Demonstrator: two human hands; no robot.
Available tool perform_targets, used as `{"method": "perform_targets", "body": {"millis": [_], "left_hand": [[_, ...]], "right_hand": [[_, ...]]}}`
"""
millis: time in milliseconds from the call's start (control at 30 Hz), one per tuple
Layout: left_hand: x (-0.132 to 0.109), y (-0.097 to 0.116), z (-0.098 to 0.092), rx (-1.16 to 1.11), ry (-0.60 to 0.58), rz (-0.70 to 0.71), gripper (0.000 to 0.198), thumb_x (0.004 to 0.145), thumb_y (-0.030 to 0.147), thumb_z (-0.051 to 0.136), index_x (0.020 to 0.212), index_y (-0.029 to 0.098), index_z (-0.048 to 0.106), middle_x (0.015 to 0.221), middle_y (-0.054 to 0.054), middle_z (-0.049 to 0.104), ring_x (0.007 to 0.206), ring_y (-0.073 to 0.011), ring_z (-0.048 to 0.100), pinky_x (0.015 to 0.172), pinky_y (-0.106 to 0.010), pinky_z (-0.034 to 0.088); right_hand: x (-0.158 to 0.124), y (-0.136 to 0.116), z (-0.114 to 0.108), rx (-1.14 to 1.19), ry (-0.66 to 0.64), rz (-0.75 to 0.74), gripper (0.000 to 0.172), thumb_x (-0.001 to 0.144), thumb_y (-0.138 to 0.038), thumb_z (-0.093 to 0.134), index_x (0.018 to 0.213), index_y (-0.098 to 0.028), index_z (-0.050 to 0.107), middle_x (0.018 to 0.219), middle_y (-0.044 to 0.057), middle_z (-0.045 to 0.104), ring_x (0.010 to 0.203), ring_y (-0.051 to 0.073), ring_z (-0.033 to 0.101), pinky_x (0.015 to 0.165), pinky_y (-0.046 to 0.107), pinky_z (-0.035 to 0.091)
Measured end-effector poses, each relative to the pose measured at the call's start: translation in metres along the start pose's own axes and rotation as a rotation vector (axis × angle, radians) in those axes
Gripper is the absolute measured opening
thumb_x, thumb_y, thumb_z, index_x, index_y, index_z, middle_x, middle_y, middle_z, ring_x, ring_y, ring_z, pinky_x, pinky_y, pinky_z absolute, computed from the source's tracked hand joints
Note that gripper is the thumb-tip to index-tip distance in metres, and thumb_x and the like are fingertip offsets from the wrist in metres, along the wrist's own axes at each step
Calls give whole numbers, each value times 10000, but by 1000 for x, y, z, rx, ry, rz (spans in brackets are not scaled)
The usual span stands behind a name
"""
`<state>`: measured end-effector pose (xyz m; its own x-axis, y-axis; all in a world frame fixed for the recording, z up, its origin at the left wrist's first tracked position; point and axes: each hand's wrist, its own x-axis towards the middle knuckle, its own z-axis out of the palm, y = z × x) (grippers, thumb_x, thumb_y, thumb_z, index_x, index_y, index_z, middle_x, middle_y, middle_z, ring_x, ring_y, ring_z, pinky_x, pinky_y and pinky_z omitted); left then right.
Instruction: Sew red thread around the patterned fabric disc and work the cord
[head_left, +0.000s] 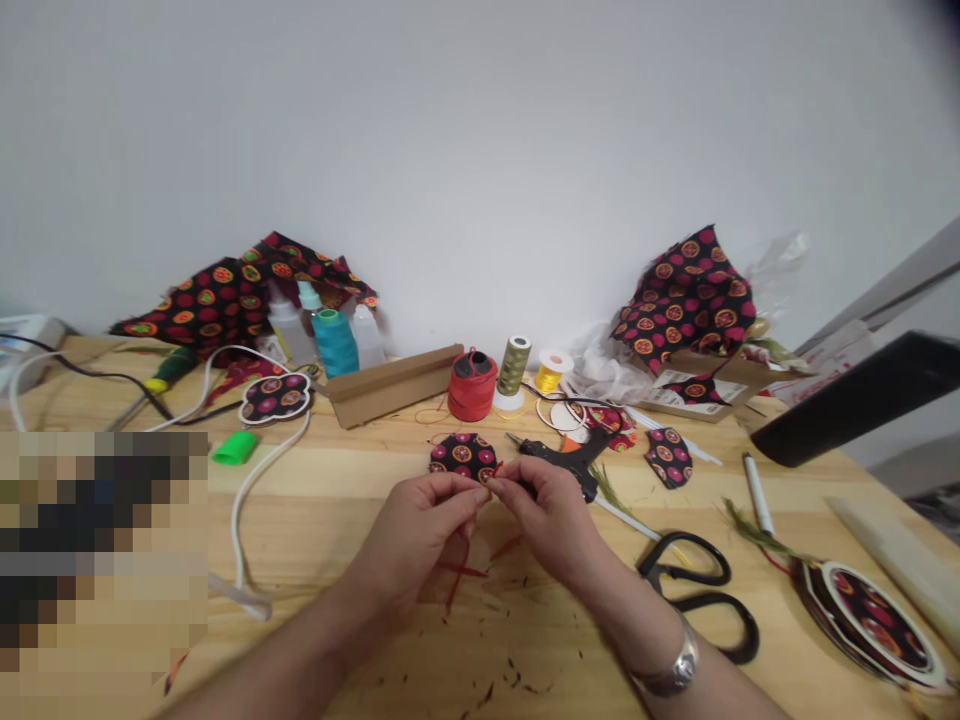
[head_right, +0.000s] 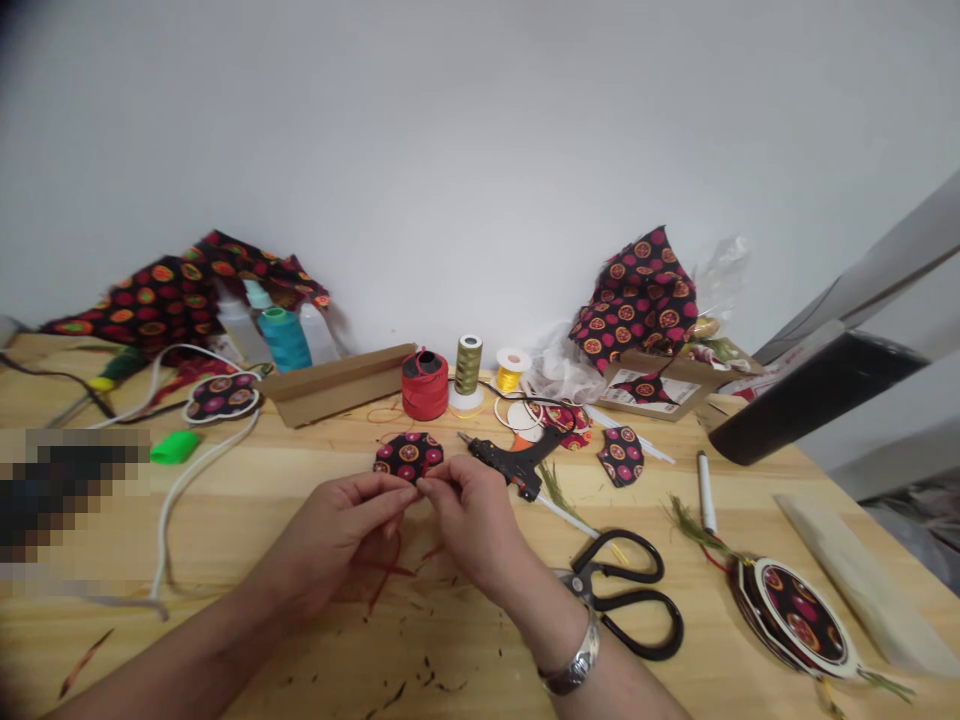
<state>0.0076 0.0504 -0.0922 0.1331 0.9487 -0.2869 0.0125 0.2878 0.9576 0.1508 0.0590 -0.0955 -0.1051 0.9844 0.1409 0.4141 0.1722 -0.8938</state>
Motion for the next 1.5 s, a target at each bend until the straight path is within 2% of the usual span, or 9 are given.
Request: {"method": "perform_targets", "body": {"millis": [467, 667, 767, 900, 1067, 1167, 1267, 1400, 1500], "left_hand": [[0, 0, -1, -48, -33, 5, 163, 704, 314, 617, 696, 157, 659, 617, 8, 609, 507, -81, 452, 470, -181, 334], [0, 3, -4, -270, -123, -113, 150, 721, 281, 615, 729, 131, 607, 664, -20, 627, 386, -10, 191, 375, -157, 101], [2, 3, -7, -414, -206, -199, 99, 714, 214, 617, 739, 133, 565, 734, -53, 644, 396, 1, 171, 382, -148, 76], [3, 1, -7, -451, -248, -190, 84, 706, 190, 624, 707, 133, 563, 617, 4, 572, 398, -1, 202, 378, -142, 83], [-2, 2, -3, -141, -145, -10, 126, 699, 280, 633, 691, 154, 637, 463, 69, 408, 396, -41, 308, 384, -163, 225], [-4, 5, 0, 160, -28, 175, 118, 688, 273, 628, 670, 174, 689, 573, 8, 548, 527, -115, 476, 498, -227, 371], [-3, 2, 0, 292, 13, 339, 120, 701, 252, 609, 675, 211, 719, 665, -17, 598, 669, -164, 540, 644, -266, 410], [-2, -3, 0, 351, -3, 366, 166, 745, 282, 568, 731, 235, 726, 697, -24, 610, 689, -175, 548, 622, -264, 407], [-2, -3, 1, 366, -15, 346, 181, 755, 288, 556, 730, 236, 727, 702, -30, 644, 710, -188, 561, 633, -270, 406]], "right_hand": [[1, -1, -2, -72, 14, -12, 145, 792, -203, 518, 676, -164, 597, 661, 10, 608, 640, 134, 529, 602, 222, 384], [-1, 0, -2, -88, 46, -48, 135, 787, -183, 524, 677, -173, 602, 644, 7, 599, 616, 133, 521, 580, 223, 378], [-2, -1, -2, -116, 62, -95, 139, 788, -171, 523, 675, -176, 603, 647, 8, 596, 612, 130, 515, 575, 221, 373], [-1, -1, -4, -146, 82, -137, 132, 781, -192, 546, 669, -174, 613, 647, 11, 601, 609, 129, 513, 584, 223, 368], [1, 0, -5, -24, 72, -29, 140, 770, -221, 547, 660, -171, 619, 632, 5, 619, 600, 132, 528, 574, 222, 378], [2, -1, -5, 86, 67, 62, 140, 746, -234, 562, 642, -163, 622, 614, 2, 613, 583, 126, 517, 562, 220, 377], [3, -4, -5, 218, 33, 161, 178, 742, -259, 557, 610, -152, 610, 517, -22, 523, 480, 92, 420, 471, 206, 319], [2, -7, -4, 484, -33, 277, 206, 721, -310, 585, 606, -139, 571, 434, -68, 379, 404, 56, 271, 395, 194, 188], [0, -7, -3, 685, -76, 322, 225, 697, -329, 620, 616, -136, 539, 436, -74, 379, 391, 41, 241, 395, 193, 142]]}}
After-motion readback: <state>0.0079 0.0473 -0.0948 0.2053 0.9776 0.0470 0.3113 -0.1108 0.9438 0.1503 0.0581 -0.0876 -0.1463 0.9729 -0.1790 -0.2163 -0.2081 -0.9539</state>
